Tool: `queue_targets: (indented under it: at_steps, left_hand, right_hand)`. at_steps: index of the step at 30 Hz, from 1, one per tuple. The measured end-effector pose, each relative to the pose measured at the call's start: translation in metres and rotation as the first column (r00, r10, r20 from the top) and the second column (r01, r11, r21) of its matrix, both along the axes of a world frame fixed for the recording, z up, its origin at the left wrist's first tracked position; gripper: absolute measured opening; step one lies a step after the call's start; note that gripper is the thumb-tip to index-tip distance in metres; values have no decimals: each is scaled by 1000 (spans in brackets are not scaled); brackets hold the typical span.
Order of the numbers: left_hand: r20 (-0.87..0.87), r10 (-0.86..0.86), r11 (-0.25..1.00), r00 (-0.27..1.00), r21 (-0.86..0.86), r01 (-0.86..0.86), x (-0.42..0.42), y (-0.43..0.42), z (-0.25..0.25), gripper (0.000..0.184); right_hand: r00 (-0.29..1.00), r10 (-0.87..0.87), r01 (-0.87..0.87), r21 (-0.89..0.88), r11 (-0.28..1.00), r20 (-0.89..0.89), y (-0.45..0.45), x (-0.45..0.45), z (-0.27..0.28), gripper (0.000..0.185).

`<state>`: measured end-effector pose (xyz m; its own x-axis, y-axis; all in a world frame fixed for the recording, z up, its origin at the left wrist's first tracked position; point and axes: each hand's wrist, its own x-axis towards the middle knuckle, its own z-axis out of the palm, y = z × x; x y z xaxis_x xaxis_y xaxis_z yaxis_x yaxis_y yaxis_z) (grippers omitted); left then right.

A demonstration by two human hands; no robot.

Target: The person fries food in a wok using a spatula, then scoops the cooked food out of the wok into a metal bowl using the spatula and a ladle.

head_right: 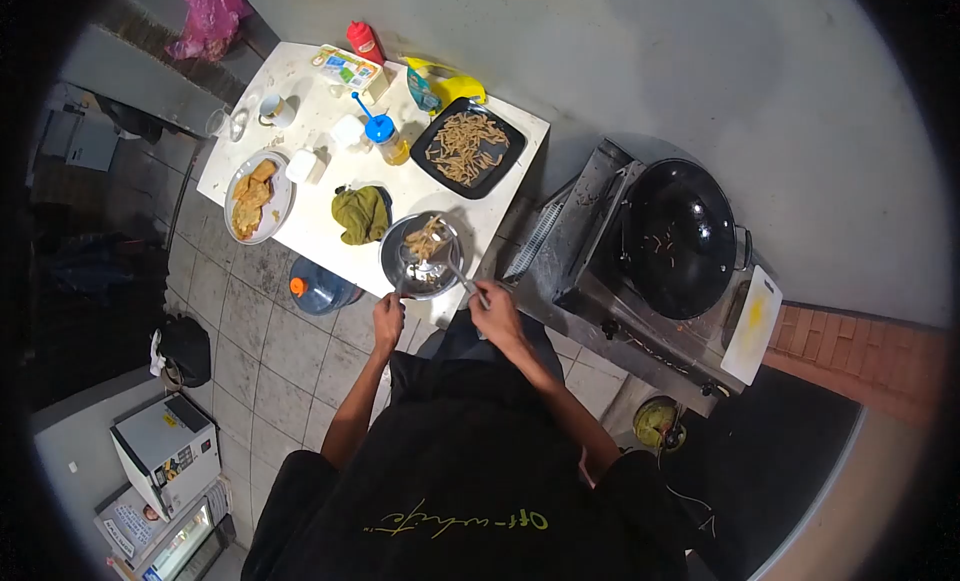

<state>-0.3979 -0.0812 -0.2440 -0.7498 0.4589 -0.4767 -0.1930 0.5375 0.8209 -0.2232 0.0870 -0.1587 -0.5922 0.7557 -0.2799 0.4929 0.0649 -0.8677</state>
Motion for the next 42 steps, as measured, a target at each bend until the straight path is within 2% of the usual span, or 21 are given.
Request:
queue_targets:
  at_steps: [3, 5, 8, 9, 11, 12, 16, 18, 21, 23, 25, 27, 29, 32, 33, 35, 36, 37, 39, 41, 42]
  left_hand:
    - [-51, -56, 998, 997, -42, 54, 3, 8, -4, 39]
    - [108, -53, 998, 993, -36, 57, 3, 15, 5, 41]
    - [70, -56, 989, 996, -130, 64, 5, 29, 35, 36]
    - [66, -57, 989, 996, -130, 65, 5, 26, 19, 36]
    - [-197, -133, 983, 971, -154, 104, 8, 25, 4, 35]
    - [-127, -178, 975, 976, -158, 157, 8, 22, 7, 39]
    - [-166, -213, 973, 963, -128, 193, 16, 18, 25, 47]
    - [-6, -210, 968, 978, -139, 207, 17, 17, 45, 58]
    - [0, -213, 973, 977, -87, 212, 19, 12, 54, 62]
    - [18, -216, 964, 976, -157, 216, 17, 9, 50, 61]
    - [-100, -212, 942, 972, -284, 176, 15, 0, 34, 61]
    - [-146, -232, 949, 962, -251, 191, 16, -7, 39, 57]
    - [7, 49, 997, 999, -64, -48, 11, -14, 26, 53]
    - [26, 162, 987, 986, 11, -162, 11, -12, 50, 43]
    - [28, 150, 989, 988, 9, -151, 11, -15, 45, 43]
    - [-68, 192, 979, 979, 81, -186, 3, -24, 26, 37]
    - [-102, 202, 972, 974, 139, -187, -1, -32, 8, 34]
    - [-63, 229, 962, 971, 165, -216, -3, -33, 3, 31]
    - [-49, 232, 967, 972, 118, -225, -1, -27, 23, 36]
    - [-90, 186, 968, 978, 186, -167, -13, -39, -6, 44]
    - [-87, 171, 970, 981, 190, -152, -13, -34, -8, 44]
  right_hand:
    - [998, 13, -13, -7, 1000, 66, -12, -11, -28, 27]
    - [994, 70, -71, 2, 997, 84, -16, -15, -41, 28]
    - [985, 76, -73, -19, 997, 158, -19, -21, -45, 29]
    - [973, 95, -84, -60, 995, 212, -19, -24, -49, 30]
    - [978, 91, -82, -51, 995, 190, -23, -26, -54, 30]
    - [981, 86, -80, -41, 996, 172, -24, -26, -57, 31]
    - [978, 64, -56, -43, 997, 197, -30, -30, -65, 32]
    - [976, 70, -61, -51, 997, 205, -32, -34, -68, 34]
    - [970, 106, -85, -101, 991, 221, -32, -37, -70, 35]
    - [976, 95, -84, -68, 994, 194, -34, -36, -75, 36]
    - [982, 82, -78, -29, 997, 168, -33, -35, -71, 37]
    - [975, 116, -46, -341, 939, 188, -26, -33, -54, 39]
    - [986, 72, -14, -357, 934, 150, -27, -31, -55, 41]
    - [985, 104, -41, -404, 914, 136, -23, -29, -50, 42]
    - [986, 93, -29, -406, 914, 139, -23, -31, -53, 42]
    - [979, 76, 47, -572, 819, 189, -25, -32, -57, 49]
    - [988, 47, 57, -626, 778, 148, -29, -33, -66, 52]
    - [993, 8, 71, -672, 737, 114, -34, -31, -77, 55]
    - [982, 25, 76, -506, 859, 189, -37, -27, -63, 65]
    - [978, 44, -5, -189, 982, 204, -45, -17, -110, 71]
    - [978, 28, 11, -185, 983, 205, -42, -14, -111, 71]
